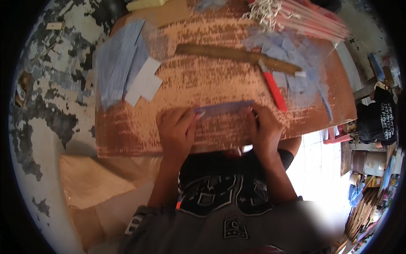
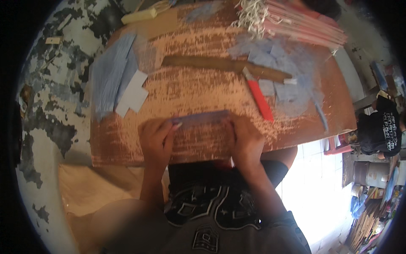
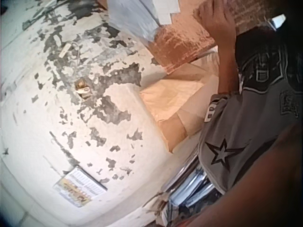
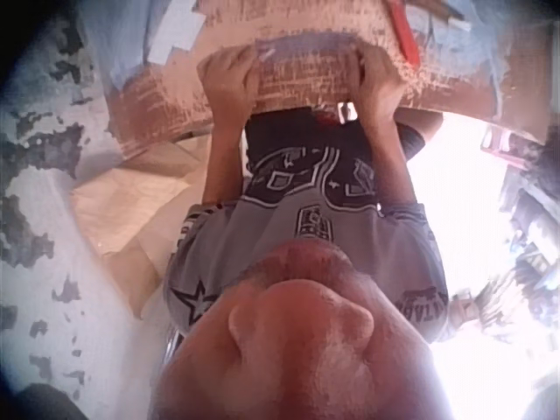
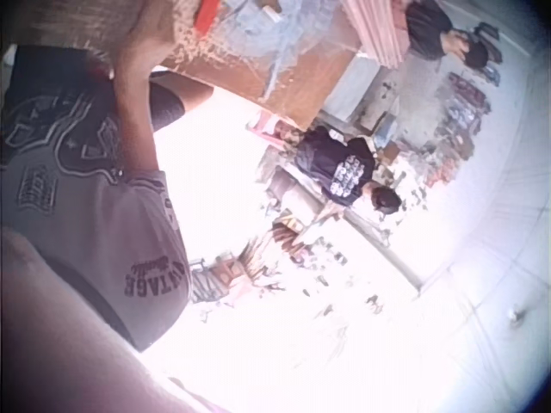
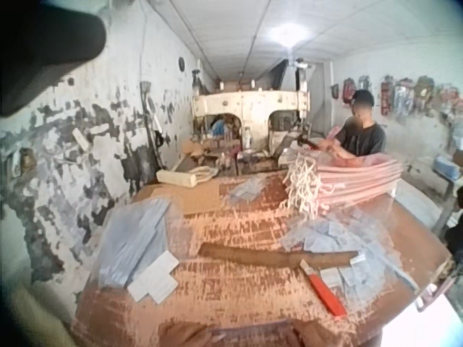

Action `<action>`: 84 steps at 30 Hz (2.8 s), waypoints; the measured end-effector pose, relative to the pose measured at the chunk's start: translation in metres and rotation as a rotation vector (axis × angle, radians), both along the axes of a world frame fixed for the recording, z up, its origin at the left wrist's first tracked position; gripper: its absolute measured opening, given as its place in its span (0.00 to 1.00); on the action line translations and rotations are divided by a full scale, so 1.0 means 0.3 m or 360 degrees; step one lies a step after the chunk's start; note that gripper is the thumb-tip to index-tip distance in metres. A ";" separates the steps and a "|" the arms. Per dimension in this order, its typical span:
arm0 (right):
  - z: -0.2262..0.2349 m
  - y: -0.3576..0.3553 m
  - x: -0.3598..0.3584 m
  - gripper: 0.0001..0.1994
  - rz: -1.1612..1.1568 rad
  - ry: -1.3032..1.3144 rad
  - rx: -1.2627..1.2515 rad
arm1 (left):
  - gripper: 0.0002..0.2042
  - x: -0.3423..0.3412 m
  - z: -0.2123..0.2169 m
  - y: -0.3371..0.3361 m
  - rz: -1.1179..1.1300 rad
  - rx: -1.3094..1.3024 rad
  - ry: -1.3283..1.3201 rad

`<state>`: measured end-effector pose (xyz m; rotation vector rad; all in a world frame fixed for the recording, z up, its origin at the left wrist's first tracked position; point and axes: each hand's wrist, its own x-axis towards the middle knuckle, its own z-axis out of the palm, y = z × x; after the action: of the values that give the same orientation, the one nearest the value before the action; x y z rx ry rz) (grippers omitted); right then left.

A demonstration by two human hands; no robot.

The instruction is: The person uses a red utility knife to cut small rectangular pieces from a larger translucent plastic sheet. They repeatedly fold the sheet, align the edges, and slice off sections, placing the cut pieces on the table.

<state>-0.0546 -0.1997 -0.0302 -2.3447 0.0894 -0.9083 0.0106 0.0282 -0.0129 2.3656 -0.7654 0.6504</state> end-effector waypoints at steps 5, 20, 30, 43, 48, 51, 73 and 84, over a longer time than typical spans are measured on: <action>0.001 0.005 0.004 0.08 0.0033 -0.0085 -0.0061 | 0.05 -0.002 0.010 -0.015 0.0021 -0.0055 -0.0062; 0.016 -0.051 0.030 0.06 0.0210 -0.0073 -0.0017 | 0.06 0.017 0.009 0.000 -0.0063 -0.0100 -0.0078; 0.034 -0.054 0.025 0.05 0.0211 -0.0053 0.0003 | 0.09 -0.045 -0.014 -0.017 0.0131 -0.0538 0.0045; 0.029 -0.048 0.025 0.07 0.0203 -0.0020 -0.0075 | 0.08 -0.062 -0.015 -0.032 0.0122 -0.0409 -0.0140; 0.045 -0.060 0.030 0.06 0.0248 -0.0006 -0.0069 | 0.11 -0.025 -0.027 0.009 0.0006 -0.0455 -0.0002; 0.045 -0.066 0.030 0.06 0.0278 0.0013 -0.0053 | 0.11 -0.004 0.000 0.024 -0.0094 -0.0509 0.0200; 0.133 -0.094 0.074 0.07 0.0450 0.0532 0.0628 | 0.09 0.073 0.063 0.098 -0.0160 -0.0776 0.1269; 0.084 -0.111 0.190 0.12 0.0371 0.0970 0.0612 | 0.09 0.127 -0.020 0.084 -0.0079 -0.0637 0.1354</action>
<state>0.0023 -0.2331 -0.0052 -2.1266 0.2109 -0.0339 0.0488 0.0534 -0.0189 1.9583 -0.2687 -0.2308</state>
